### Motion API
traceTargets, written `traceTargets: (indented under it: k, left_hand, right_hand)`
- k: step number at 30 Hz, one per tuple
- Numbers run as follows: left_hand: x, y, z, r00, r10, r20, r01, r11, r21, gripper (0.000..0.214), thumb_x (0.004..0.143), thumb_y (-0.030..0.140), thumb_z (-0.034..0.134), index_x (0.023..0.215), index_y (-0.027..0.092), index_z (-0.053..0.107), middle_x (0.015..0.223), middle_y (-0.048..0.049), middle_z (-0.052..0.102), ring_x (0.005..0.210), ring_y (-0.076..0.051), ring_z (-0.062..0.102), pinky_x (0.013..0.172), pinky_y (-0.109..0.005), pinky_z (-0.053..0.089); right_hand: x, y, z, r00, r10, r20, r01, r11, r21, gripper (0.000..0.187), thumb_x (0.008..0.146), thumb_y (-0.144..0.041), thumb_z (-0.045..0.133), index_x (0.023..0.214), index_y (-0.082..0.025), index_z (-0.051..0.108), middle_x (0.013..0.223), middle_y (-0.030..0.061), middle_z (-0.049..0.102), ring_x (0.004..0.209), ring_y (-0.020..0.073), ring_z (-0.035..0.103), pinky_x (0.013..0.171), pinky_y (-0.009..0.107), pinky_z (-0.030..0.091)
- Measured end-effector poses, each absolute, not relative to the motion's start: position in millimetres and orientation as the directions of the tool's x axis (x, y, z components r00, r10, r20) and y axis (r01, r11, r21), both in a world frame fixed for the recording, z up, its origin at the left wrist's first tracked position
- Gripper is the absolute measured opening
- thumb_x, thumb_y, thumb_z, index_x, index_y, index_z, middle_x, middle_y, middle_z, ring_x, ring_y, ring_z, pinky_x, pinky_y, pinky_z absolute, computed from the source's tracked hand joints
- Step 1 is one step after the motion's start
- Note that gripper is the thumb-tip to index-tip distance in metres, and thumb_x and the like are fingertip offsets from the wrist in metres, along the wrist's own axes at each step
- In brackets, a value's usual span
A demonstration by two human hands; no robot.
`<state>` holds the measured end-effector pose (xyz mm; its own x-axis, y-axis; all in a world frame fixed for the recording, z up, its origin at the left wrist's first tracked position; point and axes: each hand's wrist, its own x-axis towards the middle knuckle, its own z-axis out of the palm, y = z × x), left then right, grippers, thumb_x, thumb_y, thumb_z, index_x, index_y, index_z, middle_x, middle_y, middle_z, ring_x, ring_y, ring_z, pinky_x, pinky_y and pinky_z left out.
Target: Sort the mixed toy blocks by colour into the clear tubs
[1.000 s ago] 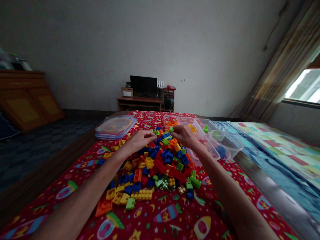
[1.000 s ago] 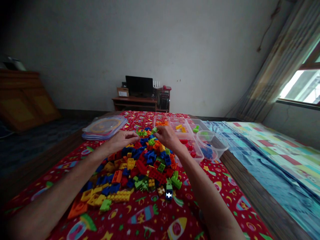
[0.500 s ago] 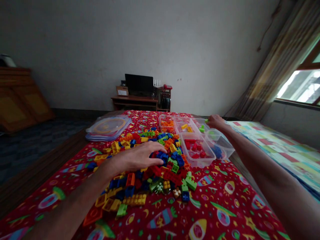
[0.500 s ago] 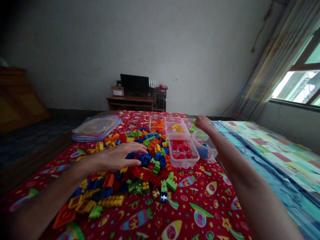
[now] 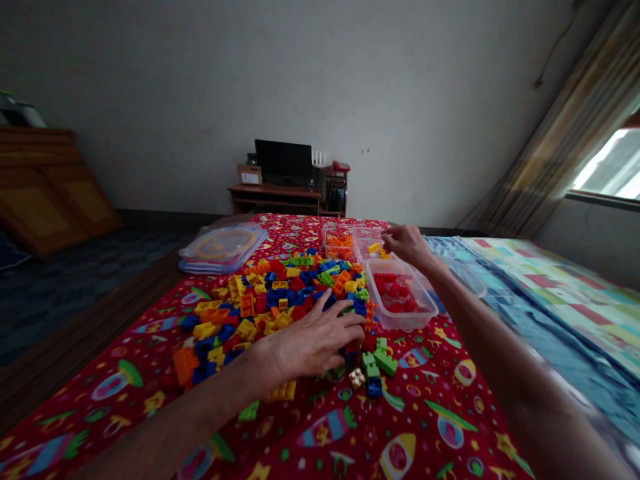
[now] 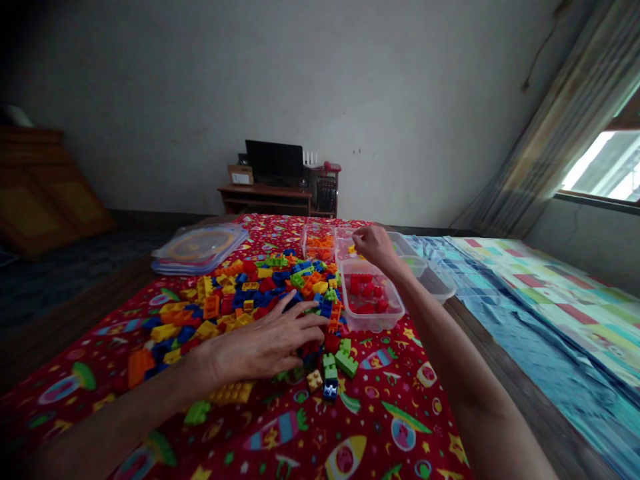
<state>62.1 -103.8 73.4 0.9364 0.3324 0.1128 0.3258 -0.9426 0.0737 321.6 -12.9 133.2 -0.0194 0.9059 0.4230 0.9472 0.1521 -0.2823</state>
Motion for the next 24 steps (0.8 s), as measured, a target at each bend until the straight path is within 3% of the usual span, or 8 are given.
traceTargets:
  k: [3,6,9,12,16,20,24]
  left_hand:
    - [52.8,-83.7,79.0,0.905,0.397,0.15,0.395,-0.918,0.045,0.03,0.083,0.016,0.057,0.112,0.025,0.059,0.135,-0.0019,0.055,0.133,-0.026,0.039,0.116,-0.052,0.014]
    - [38.7,-56.3,76.6,0.845,0.483,0.229,0.483,-0.874,0.057,0.022,0.087,0.022,0.054,0.108,0.02,0.061,0.128,-0.0072,0.059,0.125,-0.025,0.048,0.111,-0.044,0.03]
    - [24.6,-33.1,73.2,0.762,0.589,0.268,0.566,-0.807,0.165,0.033,0.085,0.033,0.057,0.114,0.018,0.059,0.128,-0.0099,0.059,0.122,-0.024,0.051,0.106,-0.038,0.04]
    - [16.8,-23.3,77.4,0.631,0.71,0.313,0.651,-0.704,0.284,0.046,0.081,0.04,0.06,0.122,0.02,0.056,0.129,-0.0085,0.06,0.118,-0.026,0.055,0.104,-0.039,0.042]
    - [11.3,-19.6,87.1,0.4,0.828,0.393,0.737,-0.545,0.399,0.047,0.077,0.036,0.062,0.121,0.02,0.057,0.122,-0.0084,0.065,0.114,-0.028,0.059,0.101,-0.04,0.045]
    - [1.1,-5.1,82.1,0.308,0.873,0.378,0.678,-0.48,0.557,0.047,0.071,0.027,0.059,0.117,0.017,0.058,0.117,-0.0113,0.066,0.109,-0.027,0.062,0.095,-0.04,0.049]
    - [-9.2,9.0,72.4,0.372,0.893,0.252,0.489,-0.42,0.765,0.056,0.064,0.03,0.058,0.118,0.016,0.056,0.111,-0.0122,0.068,0.099,-0.025,0.066,0.082,-0.038,0.054]
  right_hand:
    - [296.2,-28.5,131.7,-0.131,0.88,0.456,0.888,0.309,-0.341,0.029,0.084,-0.021,0.045,0.073,-0.014,0.072,0.066,0.0034,0.07,0.058,0.0109,0.06,0.057,0.02,0.038]
    - [274.8,-41.8,131.0,-0.196,0.859,0.473,0.85,0.389,-0.355,0.03,0.084,-0.02,0.045,0.066,-0.014,0.069,0.061,0.0025,0.067,0.054,0.0088,0.055,0.055,0.02,0.034]
    - [256.4,-51.2,130.4,-0.249,0.869,0.428,0.841,0.413,-0.35,0.031,0.083,-0.016,0.044,0.06,-0.013,0.065,0.059,0.0024,0.065,0.05,0.0075,0.05,0.052,0.021,0.03]
    - [242.4,-53.6,126.0,-0.284,0.877,0.388,0.822,0.431,-0.372,0.028,0.083,-0.016,0.045,0.065,-0.014,0.066,0.059,0.0014,0.063,0.05,0.0072,0.047,0.052,0.022,0.028]
    - [229.8,-50.0,115.6,-0.31,0.872,0.378,0.796,0.455,-0.398,0.026,0.083,-0.016,0.046,0.074,-0.014,0.07,0.062,0.0011,0.063,0.054,0.008,0.048,0.054,0.022,0.028]
    - [221.3,-50.4,108.5,-0.32,0.878,0.356,0.836,0.439,-0.329,0.023,0.082,-0.014,0.049,0.079,-0.013,0.072,0.064,0.0022,0.061,0.056,0.0086,0.045,0.055,0.023,0.027]
    - [219.5,-54.0,104.9,-0.339,0.886,0.317,0.852,0.432,-0.297,0.023,0.083,-0.014,0.049,0.082,-0.014,0.072,0.063,0.0014,0.059,0.055,0.0086,0.041,0.055,0.024,0.025]
